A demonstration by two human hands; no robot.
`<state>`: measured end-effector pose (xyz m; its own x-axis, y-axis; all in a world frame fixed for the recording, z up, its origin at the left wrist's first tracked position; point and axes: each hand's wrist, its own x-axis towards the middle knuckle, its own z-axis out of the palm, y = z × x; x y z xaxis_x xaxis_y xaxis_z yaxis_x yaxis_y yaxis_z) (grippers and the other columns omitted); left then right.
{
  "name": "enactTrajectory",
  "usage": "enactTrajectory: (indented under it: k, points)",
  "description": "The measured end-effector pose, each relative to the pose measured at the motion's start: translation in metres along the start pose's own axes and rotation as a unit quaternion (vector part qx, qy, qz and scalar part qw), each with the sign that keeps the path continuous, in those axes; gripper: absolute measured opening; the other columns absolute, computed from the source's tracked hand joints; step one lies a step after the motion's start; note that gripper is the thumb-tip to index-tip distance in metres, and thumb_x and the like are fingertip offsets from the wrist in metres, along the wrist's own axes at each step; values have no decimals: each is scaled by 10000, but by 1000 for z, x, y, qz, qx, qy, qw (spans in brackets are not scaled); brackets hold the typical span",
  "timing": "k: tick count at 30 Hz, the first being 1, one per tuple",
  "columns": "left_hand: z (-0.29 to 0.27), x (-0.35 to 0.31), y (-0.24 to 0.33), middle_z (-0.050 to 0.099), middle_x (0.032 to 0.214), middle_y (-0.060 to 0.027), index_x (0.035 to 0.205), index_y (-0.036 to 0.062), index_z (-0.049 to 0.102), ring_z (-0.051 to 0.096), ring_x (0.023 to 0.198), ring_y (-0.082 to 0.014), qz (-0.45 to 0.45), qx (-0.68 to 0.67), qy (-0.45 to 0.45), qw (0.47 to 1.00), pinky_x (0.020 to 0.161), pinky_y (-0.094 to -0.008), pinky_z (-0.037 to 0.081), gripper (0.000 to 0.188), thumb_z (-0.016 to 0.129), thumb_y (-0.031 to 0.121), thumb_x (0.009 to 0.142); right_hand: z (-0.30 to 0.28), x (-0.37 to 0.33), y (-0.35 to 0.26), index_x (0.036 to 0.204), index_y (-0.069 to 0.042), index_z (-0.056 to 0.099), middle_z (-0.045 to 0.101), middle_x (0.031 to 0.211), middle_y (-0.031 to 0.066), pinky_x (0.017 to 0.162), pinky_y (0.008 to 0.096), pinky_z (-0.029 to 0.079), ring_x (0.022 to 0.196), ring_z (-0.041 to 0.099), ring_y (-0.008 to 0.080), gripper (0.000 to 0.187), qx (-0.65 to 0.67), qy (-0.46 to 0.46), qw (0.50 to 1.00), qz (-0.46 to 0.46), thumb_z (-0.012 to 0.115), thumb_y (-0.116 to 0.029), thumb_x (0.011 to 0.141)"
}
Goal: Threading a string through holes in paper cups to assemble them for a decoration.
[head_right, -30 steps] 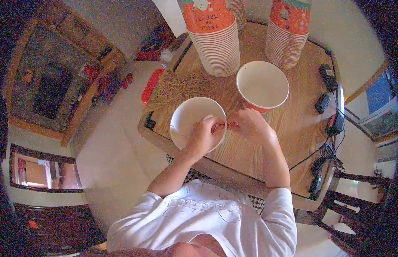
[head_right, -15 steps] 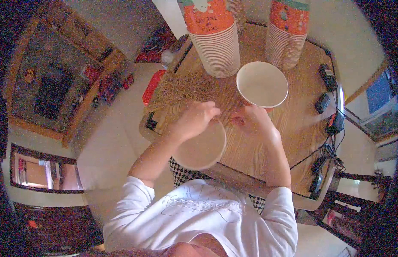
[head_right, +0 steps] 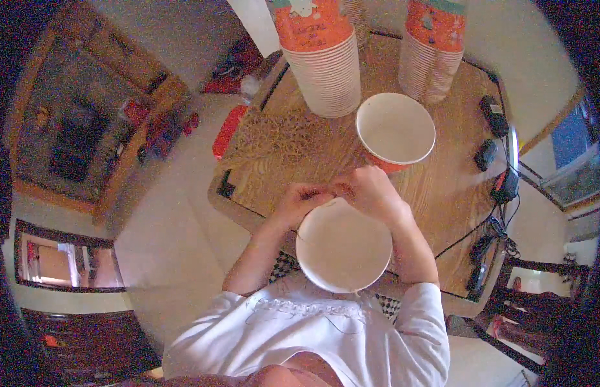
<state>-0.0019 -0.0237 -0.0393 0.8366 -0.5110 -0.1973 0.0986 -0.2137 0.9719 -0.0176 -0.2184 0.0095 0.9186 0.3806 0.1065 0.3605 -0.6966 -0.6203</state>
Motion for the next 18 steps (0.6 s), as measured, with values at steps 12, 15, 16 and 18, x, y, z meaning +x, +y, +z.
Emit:
enactTrajectory:
  k: [12, 15, 16, 18]
  points:
    - [7, -13, 2, 662, 744, -49, 885, 8, 678, 594, 686, -93, 18, 39, 75, 996, 625, -260, 483, 232, 643, 228, 819, 6, 5, -7, 933, -45, 631, 635, 818, 141, 638, 357, 481, 742, 622, 295, 183, 82, 20, 996, 19, 608, -170, 802]
    - [10, -13, -1, 665, 751, -52, 875, 12, 677, 594, 689, -86, 49, 88, 87, 991, 612, -258, 481, 221, 653, 222, 810, 9, 6, -8, 918, -47, 626, 629, 786, 138, 623, 364, 477, 720, 615, 307, 175, 62, -5, 998, 24, 610, -174, 798]
    - [12, -12, -8, 656, 730, -45, 866, 12, 675, 584, 669, -81, 66, 89, 90, 990, 596, -254, 473, 210, 656, 212, 807, 9, 5, -6, 898, -45, 623, 625, 776, 138, 617, 369, 474, 712, 610, 314, 164, 53, -10, 998, 13, 608, -175, 799]
    - [13, -12, -12, 647, 708, -39, 857, 13, 672, 573, 649, -75, 80, 91, 95, 988, 580, -250, 466, 198, 659, 203, 804, 9, 5, -5, 878, -44, 621, 621, 766, 139, 611, 374, 472, 704, 605, 322, 155, 46, -16, 999, 2, 606, -176, 799]
